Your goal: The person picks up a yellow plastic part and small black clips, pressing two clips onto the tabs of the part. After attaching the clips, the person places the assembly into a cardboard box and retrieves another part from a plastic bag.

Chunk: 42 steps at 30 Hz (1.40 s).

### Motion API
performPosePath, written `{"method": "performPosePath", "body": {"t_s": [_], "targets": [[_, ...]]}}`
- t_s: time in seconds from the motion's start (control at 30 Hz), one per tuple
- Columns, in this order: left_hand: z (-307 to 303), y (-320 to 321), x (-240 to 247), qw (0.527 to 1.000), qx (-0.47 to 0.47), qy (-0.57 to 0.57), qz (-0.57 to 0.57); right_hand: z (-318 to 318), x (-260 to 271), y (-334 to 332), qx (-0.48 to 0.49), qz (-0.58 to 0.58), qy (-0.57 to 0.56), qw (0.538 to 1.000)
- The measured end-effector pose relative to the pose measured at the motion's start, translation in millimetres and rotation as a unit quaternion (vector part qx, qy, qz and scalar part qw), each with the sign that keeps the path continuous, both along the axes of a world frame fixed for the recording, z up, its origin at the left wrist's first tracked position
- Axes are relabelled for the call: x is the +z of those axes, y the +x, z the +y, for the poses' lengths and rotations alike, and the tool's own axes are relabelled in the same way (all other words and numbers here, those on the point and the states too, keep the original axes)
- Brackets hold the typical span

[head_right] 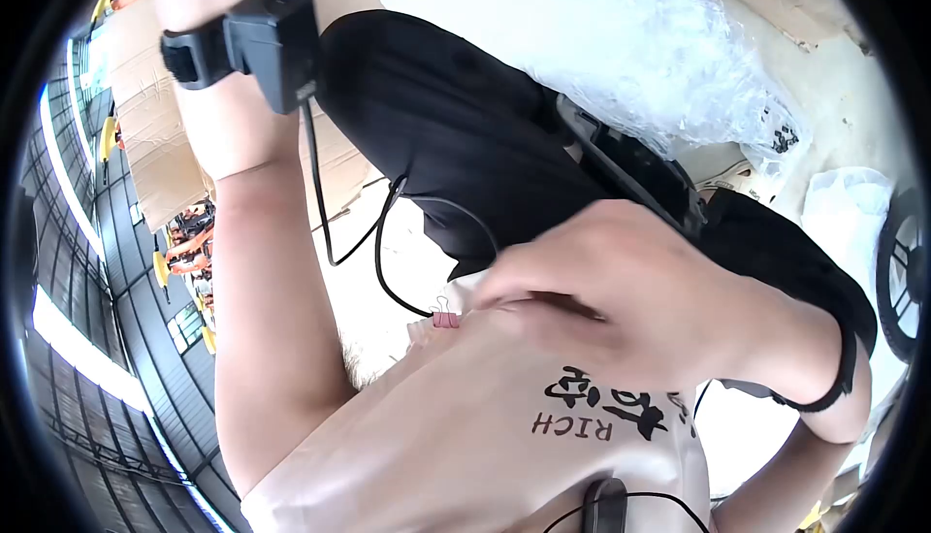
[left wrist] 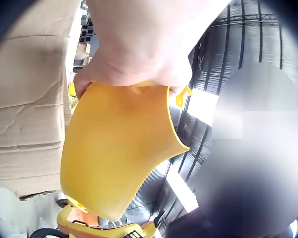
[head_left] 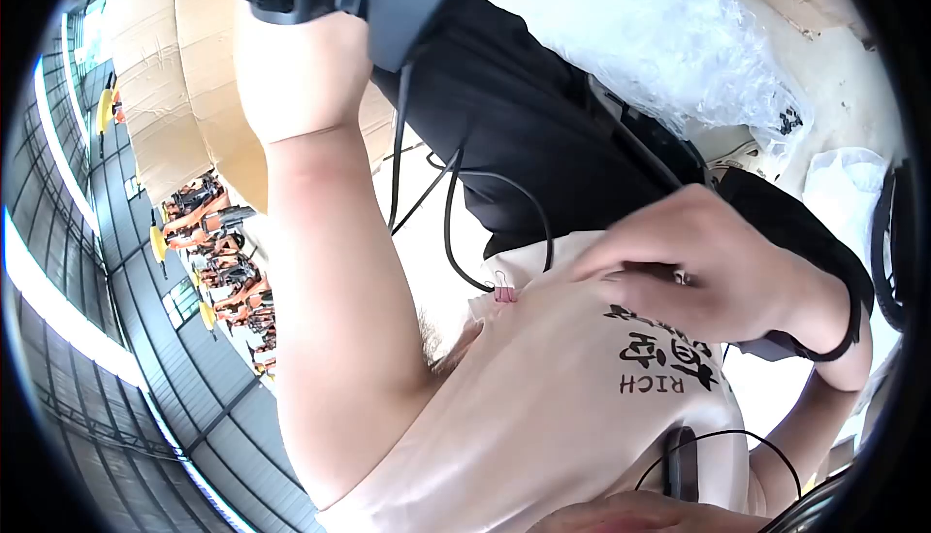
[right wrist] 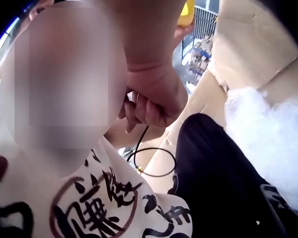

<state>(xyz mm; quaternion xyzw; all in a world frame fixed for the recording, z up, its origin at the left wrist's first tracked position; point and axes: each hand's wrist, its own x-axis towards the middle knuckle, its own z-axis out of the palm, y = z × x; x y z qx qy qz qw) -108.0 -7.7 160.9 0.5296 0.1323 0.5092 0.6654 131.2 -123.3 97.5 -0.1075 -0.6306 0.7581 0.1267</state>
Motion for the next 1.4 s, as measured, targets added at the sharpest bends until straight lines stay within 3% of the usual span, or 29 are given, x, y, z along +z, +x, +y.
{"method": "performPosePath", "body": {"t_s": [0.1, 0.17, 0.27, 0.3, 0.37, 0.43, 0.57, 0.63, 0.77, 0.83, 0.87, 1.13, 1.3, 1.4], "targets": [[-20, -27, 14, 0.999, 0.050, -0.019, 0.005, -19, -6, -57, 0.103, 0.025, 0.000, 0.994], [-25, -41, 21, 0.997, 0.073, -0.031, 0.016, -46, -17, -93, 0.076, 0.148, -0.075, 0.983], [-29, -52, 23, 0.993, 0.101, -0.051, 0.034, -52, -13, -115, 0.071, 0.157, -0.140, 0.975], [-29, -55, 24, 0.992, 0.108, -0.056, 0.040, -45, -12, -122, 0.128, 0.114, -0.198, 0.965], [-27, -59, 25, 0.990, 0.116, -0.060, 0.052, -22, 0, -115, 0.150, 0.077, -0.328, 0.930], [-27, -59, 26, 0.989, 0.114, -0.067, 0.061, -21, -7, -119, 0.092, 0.152, -0.407, 0.896], [-28, -59, 27, 0.988, 0.115, -0.074, 0.066, -25, -10, -116, 0.058, 0.208, -0.396, 0.892], [-29, -58, 27, 0.987, 0.118, -0.079, 0.069, -28, -13, -108, 0.076, 0.170, -0.347, 0.919], [-30, -58, 29, 0.986, 0.127, -0.082, 0.071, -32, -13, -111, 0.142, 0.193, -0.351, 0.905], [-33, -57, 34, 0.986, 0.133, -0.075, 0.069, -29, -3, -111, 0.071, 0.157, -0.419, 0.891], [-33, -56, 35, 0.986, 0.135, -0.070, 0.069, -30, -4, -112, 0.066, 0.192, -0.469, 0.860], [-26, -43, 34, 0.984, 0.146, -0.070, 0.074, -29, -20, -107, 0.113, 0.154, -0.445, 0.875], [-21, -35, 29, 0.983, 0.146, -0.076, 0.076, -29, -4, -111, 0.027, 0.154, -0.534, 0.831], [-19, -31, 27, 0.983, 0.145, -0.079, 0.076, -31, -16, -111, 0.068, 0.153, -0.498, 0.851]]}}
